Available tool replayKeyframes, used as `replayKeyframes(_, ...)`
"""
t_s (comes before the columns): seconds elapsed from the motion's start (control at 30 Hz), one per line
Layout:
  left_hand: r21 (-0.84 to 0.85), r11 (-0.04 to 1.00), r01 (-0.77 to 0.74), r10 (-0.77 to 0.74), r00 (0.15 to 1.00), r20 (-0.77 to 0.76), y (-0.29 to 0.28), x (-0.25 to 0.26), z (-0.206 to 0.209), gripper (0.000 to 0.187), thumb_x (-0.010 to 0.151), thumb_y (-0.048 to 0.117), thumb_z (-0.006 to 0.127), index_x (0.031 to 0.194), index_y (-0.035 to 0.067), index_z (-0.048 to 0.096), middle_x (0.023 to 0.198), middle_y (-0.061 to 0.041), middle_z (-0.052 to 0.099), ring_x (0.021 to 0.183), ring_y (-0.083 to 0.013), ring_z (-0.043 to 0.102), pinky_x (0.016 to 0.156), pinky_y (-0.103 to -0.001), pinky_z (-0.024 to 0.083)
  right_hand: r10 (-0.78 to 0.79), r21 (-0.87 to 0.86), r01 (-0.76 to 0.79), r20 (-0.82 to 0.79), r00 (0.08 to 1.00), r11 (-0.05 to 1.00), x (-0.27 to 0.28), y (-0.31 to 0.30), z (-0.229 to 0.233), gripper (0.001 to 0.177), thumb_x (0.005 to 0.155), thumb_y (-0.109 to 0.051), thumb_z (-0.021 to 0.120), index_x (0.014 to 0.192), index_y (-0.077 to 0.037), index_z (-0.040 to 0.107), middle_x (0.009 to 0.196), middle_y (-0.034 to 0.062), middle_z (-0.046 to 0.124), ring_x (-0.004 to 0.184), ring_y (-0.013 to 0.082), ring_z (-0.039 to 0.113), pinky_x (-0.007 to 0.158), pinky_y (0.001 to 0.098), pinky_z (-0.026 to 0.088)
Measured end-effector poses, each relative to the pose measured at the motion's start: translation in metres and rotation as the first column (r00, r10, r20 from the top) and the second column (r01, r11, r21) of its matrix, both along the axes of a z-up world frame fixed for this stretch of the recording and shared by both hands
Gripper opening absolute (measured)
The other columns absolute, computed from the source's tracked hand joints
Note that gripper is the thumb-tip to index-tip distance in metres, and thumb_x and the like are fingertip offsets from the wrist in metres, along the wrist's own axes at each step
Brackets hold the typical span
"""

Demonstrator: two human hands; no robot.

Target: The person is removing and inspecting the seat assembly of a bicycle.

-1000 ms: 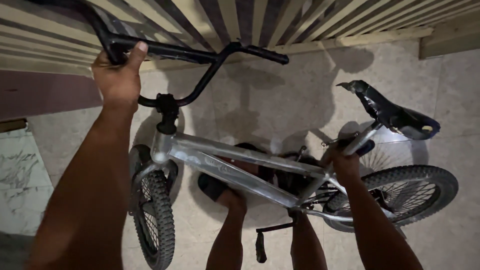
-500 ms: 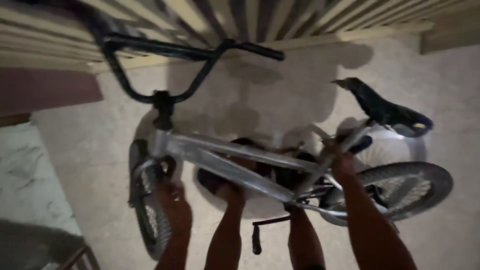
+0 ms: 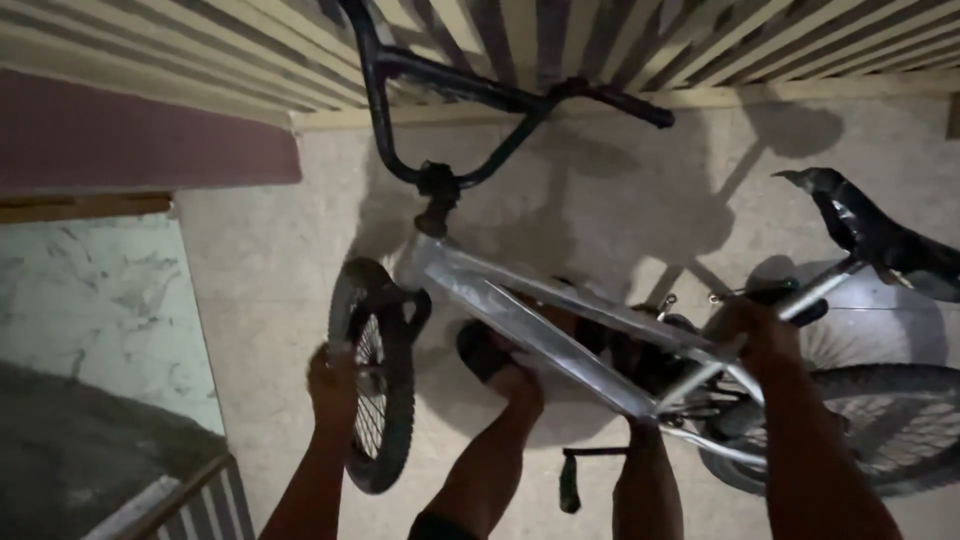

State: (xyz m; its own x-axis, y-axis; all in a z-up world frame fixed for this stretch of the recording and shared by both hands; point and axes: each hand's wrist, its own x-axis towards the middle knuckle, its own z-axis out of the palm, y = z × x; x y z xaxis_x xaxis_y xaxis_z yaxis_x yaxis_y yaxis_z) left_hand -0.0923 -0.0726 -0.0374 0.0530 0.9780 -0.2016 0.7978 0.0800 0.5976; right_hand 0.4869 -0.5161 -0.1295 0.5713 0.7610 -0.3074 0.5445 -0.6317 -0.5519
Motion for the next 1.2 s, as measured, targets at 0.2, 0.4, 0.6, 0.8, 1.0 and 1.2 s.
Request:
replayKeyframes(0.2, -0.288, 0.958, -0.003, 0.018, 0.999, 0.047, -0.019, -0.033, -0.032, 0.05, 0.104, 0.04, 0.056, 0.126, -0.004, 0.063, 0.104, -0.016, 0.069, 0.097, -0.0296, 0.061, 0.085, -0.045, 0.05, 0.044, -0.173, 0.007, 0.29, 0.956, 0.985, -0.006, -0.054, -0.006, 0.061, 0.074, -0.008, 0.067, 0.135, -0.008, 0.068, 0.116, 0.0164, 0.074, 0.101, 0.0341, 0.07, 0.087, 0.0405, 0.058)
replayKeyframes(0.4, -0.153, 0.981, 0.121, -0.137, 0.986, -0.094, -0.064, 0.009, 0.022, 0.043, 0.107, 0.037, 0.058, 0.122, -0.002, 0.067, 0.107, -0.02, 0.07, 0.1, -0.0351, 0.063, 0.089, -0.048, 0.048, -0.02, -0.142, 0.046, 0.176, 0.984, 0.989, -0.041, -0.059, 0.072, 0.061, 0.076, -0.007, 0.068, 0.136, -0.011, 0.06, 0.1, 0.0063, 0.077, 0.095, 0.0243, 0.075, 0.082, 0.0352, 0.06)
replayKeyframes(0.6, -0.057, 0.982, 0.18, -0.158, 0.948, 0.277, 0.032, 0.117, 0.08, 0.036, 0.097, 0.024, 0.065, 0.12, -0.004, 0.062, 0.098, -0.022, 0.066, 0.081, -0.0361, 0.059, 0.071, -0.047, 0.048, -0.461, -0.466, 0.358, -0.125, 0.879, 0.809, -0.063, -0.065, 0.13, 0.051, 0.1, -0.009, 0.058, 0.152, -0.015, 0.058, 0.106, 0.0106, 0.074, 0.081, 0.0354, 0.074, 0.067, 0.0472, 0.06)
replayKeyframes(0.8, -0.044, 0.954, 0.296, -0.276, 0.926, 0.26, 0.18, 0.237, 0.012, 0.074, 0.097, 0.051, 0.065, 0.145, -0.004, 0.052, 0.152, -0.026, 0.053, 0.143, -0.0367, 0.049, 0.119, -0.043, 0.039, -0.198, -0.432, 0.203, 0.056, 0.979, 0.879, -0.108, -0.03, 0.241, 0.071, 0.08, -0.002, 0.067, 0.149, -0.01, 0.051, 0.1, 0.0079, 0.078, 0.094, 0.0265, 0.073, 0.081, 0.037, 0.058)
replayKeyframes(1.0, -0.278, 0.862, 0.424, -0.327, 0.884, 0.334, 0.192, 0.315, 0.064, 0.084, 0.094, 0.063, 0.059, 0.14, -0.007, 0.052, 0.13, -0.026, 0.062, 0.121, -0.0363, 0.063, 0.101, -0.043, 0.049, -0.797, -0.42, 0.906, -0.561, -0.223, 0.042, -0.14, -0.178, 0.158, 0.032, 0.111, -0.024, 0.062, 0.117, 0.007, 0.057, 0.097, 0.0115, 0.056, 0.089, 0.0274, 0.058, 0.075, 0.0421, 0.047)
replayKeyframes(1.2, -0.353, 0.821, 0.449, -0.033, 0.654, 0.756, 0.186, 0.312, -0.008, 0.077, 0.117, 0.063, 0.05, 0.089, -0.008, 0.058, 0.083, -0.007, 0.05, 0.082, -0.0255, 0.047, 0.077, -0.043, 0.04, -0.504, -0.133, 0.489, -0.314, 0.804, 0.862, -0.183, -0.101, 0.27, 0.026, 0.095, -0.021, 0.06, 0.099, 0.001, 0.072, 0.086, 0.0109, 0.073, 0.083, 0.024, 0.073, 0.087, 0.0372, 0.058)
